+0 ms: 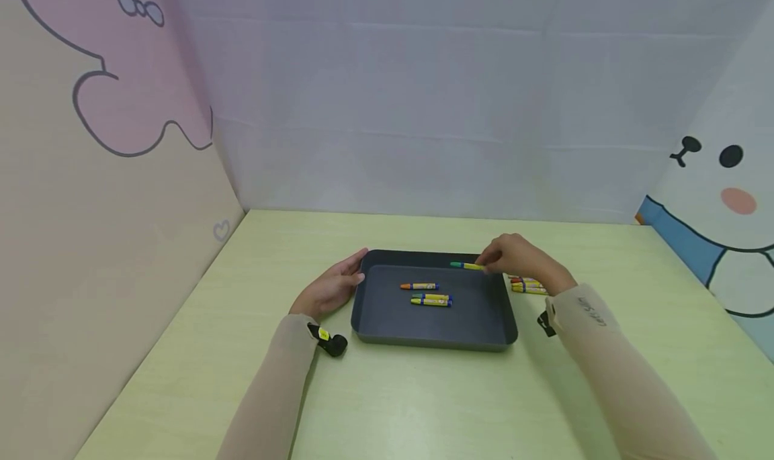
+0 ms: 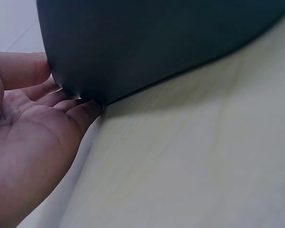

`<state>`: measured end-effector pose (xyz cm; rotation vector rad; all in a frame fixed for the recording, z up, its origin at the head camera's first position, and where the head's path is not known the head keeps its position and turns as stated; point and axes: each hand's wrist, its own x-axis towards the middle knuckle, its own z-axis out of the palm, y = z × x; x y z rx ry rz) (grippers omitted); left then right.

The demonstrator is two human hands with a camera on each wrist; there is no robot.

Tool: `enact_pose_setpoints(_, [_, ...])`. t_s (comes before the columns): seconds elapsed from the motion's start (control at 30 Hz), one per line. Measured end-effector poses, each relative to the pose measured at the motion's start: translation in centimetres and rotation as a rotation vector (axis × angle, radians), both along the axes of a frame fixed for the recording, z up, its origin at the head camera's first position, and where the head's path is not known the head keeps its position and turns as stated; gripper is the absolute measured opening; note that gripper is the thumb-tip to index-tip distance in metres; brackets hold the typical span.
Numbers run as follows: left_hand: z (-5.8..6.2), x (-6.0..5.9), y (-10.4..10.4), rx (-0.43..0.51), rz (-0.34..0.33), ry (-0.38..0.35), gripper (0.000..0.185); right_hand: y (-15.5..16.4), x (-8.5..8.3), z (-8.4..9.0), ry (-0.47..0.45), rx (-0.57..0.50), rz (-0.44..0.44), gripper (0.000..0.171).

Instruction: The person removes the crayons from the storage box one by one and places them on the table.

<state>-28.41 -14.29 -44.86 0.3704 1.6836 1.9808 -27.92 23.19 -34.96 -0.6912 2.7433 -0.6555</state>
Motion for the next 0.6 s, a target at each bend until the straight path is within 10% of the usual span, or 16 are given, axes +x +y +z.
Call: enact_pose_setpoints(0.6, [0.0, 0.0, 0.2, -0.026, 0.001, 0.010, 0.069, 3.5, 0.8, -0.3, 0.007, -0.004, -0.045, 0.020])
